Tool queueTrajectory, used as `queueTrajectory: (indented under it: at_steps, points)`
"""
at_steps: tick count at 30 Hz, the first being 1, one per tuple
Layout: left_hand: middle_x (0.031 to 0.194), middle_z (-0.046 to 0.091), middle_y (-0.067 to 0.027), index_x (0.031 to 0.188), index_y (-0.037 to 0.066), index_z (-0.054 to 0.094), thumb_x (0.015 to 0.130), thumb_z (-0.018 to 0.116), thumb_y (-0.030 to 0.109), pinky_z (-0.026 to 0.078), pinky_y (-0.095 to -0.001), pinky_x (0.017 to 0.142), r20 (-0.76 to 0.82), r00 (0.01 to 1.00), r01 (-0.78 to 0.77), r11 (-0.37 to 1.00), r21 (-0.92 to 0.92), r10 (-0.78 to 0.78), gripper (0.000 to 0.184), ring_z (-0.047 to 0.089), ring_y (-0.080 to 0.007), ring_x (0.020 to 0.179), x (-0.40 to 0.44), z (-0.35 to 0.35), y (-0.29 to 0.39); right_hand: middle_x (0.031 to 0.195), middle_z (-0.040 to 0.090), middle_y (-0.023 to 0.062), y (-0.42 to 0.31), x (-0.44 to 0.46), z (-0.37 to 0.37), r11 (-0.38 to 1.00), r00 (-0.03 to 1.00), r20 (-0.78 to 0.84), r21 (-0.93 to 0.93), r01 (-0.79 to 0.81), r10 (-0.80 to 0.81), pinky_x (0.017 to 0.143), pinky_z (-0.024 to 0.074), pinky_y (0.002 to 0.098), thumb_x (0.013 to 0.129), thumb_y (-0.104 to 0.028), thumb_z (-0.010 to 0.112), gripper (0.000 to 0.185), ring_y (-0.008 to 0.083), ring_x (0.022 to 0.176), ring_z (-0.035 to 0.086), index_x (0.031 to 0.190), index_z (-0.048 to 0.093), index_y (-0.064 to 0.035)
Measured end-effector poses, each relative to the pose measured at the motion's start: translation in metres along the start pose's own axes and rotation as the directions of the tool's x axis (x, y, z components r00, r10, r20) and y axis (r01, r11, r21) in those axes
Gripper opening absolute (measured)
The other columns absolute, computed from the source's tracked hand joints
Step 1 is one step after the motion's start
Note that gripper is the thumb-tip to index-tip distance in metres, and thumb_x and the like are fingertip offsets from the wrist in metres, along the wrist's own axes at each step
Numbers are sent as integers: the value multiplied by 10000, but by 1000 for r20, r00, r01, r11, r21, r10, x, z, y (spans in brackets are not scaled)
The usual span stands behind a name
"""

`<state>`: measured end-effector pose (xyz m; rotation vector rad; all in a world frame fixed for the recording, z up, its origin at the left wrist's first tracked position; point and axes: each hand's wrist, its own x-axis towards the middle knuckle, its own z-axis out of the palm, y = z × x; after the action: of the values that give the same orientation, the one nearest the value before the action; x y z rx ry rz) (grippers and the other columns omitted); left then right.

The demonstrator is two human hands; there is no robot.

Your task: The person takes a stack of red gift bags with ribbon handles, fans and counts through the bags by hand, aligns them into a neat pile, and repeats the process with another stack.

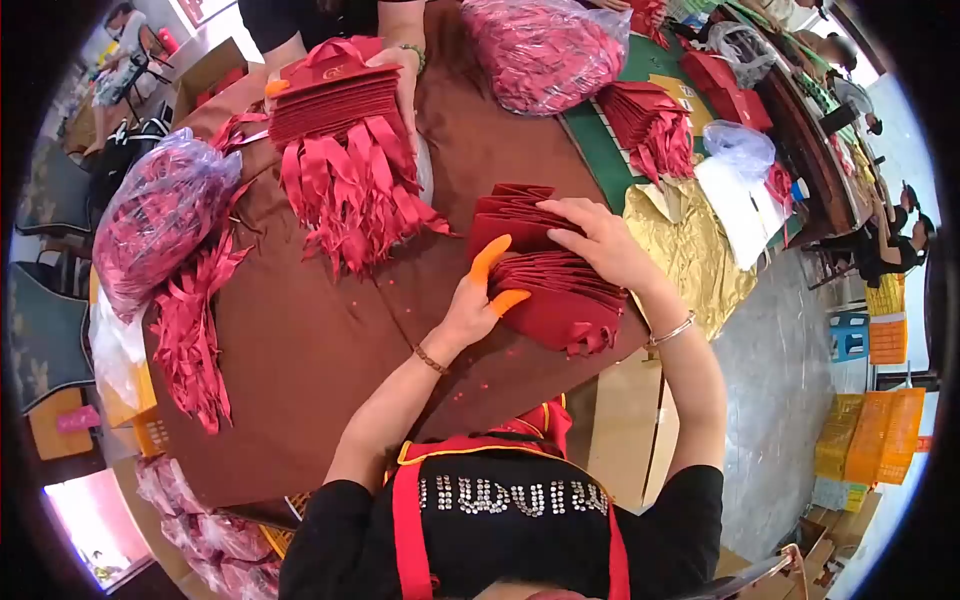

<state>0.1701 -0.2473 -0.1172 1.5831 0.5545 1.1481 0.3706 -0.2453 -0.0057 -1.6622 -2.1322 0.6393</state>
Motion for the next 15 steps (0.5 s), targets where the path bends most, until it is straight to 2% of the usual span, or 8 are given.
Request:
queueTrajectory:
  at_steps: [2,4,7,9,11,13,14,15]
  points:
    - [1124,551,-121,1264,48,403,779,667,59,405,-313,895,-7,999,36,999,28,-35,552,539,-195,1022,2,-2,5,1181,521,121,2,3,1,1000,1000,1,2,-14,14,956,355,361,866,-229,525,371,295,1102,469,1210,507,-95]
    - [1098,565,-125,1226,34,423,783,659,49,422,-307,868,118,982,150,989,-12,-148,502,555,-170,988,2,-3,4,1173,526,123,3,3,3,1000,999,-36,29,6,-5,952,358,357,863,-220,530,358,292,1101,468,1196,517,-90]
    - [987,595,-58,1212,19,421,781,660,11,428,-258,836,47,990,134,991,8,-134,493,538,-102,934,0,-8,10,1178,522,125,0,1,3,1000,999,-40,0,-15,15,950,359,355,866,-221,526,351,293,1108,463,1188,521,-83]
    - [1055,564,-64,1210,25,418,783,654,3,410,-257,865,61,980,192,980,-52,-189,488,525,-112,973,-8,-15,11,1152,537,126,-2,-1,5,1000,996,-89,21,-19,21,938,368,351,867,-220,524,336,287,1093,475,1172,532,-77]
    - [1144,509,-76,1237,38,395,787,644,-10,395,-261,888,82,993,91,996,-4,-90,517,503,-126,1027,-18,-22,1,1127,551,127,-4,-3,10,999,990,-137,46,-16,22,926,378,348,869,-218,523,323,282,1077,488,1155,544,-71]
    - [1205,463,-93,1272,58,363,769,665,-6,380,-275,919,98,981,170,984,-48,-165,591,486,-156,1074,-25,-25,-6,1047,592,125,-7,-3,18,1000,965,-263,-5,-5,3,883,406,343,874,-208,515,273,272,1018,528,1086,585,-51]
    - [1206,464,-100,1286,67,349,759,676,-3,378,-285,927,89,994,65,998,-14,-64,624,490,-173,1078,-25,-22,-4,987,619,116,-9,-2,24,999,933,-359,-40,4,-18,837,429,334,876,-199,511,240,268,948,564,1020,614,-37]
    - [1208,465,-106,1299,76,336,749,687,1,376,-294,935,84,996,-38,999,18,37,657,494,-191,1081,-26,-18,-3,987,619,116,-8,-3,29,999,935,-354,-37,4,-16,837,429,334,876,-199,511,240,268,948,564,1020,614,-37]
